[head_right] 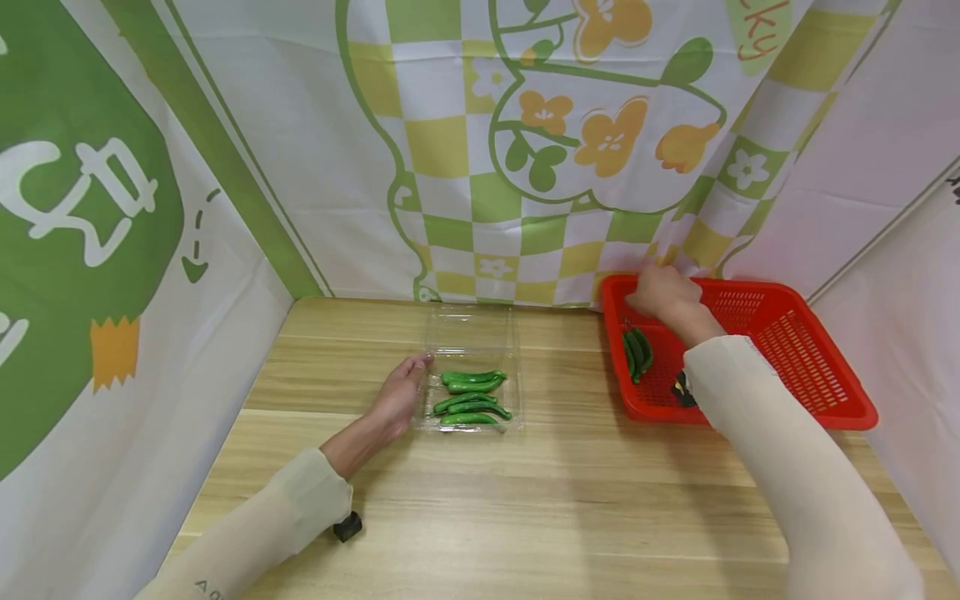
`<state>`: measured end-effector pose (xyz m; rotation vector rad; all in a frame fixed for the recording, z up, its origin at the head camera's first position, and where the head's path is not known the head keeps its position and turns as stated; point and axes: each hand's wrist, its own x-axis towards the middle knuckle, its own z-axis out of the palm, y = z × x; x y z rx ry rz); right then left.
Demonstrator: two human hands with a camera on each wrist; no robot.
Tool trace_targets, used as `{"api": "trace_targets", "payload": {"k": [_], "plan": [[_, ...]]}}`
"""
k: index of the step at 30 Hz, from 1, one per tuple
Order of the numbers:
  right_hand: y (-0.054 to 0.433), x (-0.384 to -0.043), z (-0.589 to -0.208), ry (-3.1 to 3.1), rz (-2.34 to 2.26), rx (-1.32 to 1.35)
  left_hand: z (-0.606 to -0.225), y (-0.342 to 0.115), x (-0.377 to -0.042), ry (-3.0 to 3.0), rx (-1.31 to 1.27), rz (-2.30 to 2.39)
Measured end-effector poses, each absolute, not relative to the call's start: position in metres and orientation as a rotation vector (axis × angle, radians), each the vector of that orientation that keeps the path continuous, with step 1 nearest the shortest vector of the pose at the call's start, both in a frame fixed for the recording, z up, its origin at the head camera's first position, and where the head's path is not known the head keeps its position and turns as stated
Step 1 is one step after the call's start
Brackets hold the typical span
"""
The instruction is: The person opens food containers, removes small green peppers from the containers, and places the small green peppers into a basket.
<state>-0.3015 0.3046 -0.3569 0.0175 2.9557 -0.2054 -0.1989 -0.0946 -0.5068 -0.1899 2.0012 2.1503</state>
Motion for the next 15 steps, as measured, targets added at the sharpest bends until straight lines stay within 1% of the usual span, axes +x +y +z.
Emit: {"api": "trace_targets", "payload": {"k": [11,15], "plan": [[0.276,-0.29,-0.35,3.028,-0.188,-0.181,-0.506,-0.094,-0.197,1.996,-0.175,2.157],[0.261,-0.283,-0.348,3.051,-0.213,-0.211,-0.506,-0.095,-0.197,1.988,-0.171,2.161]]}}
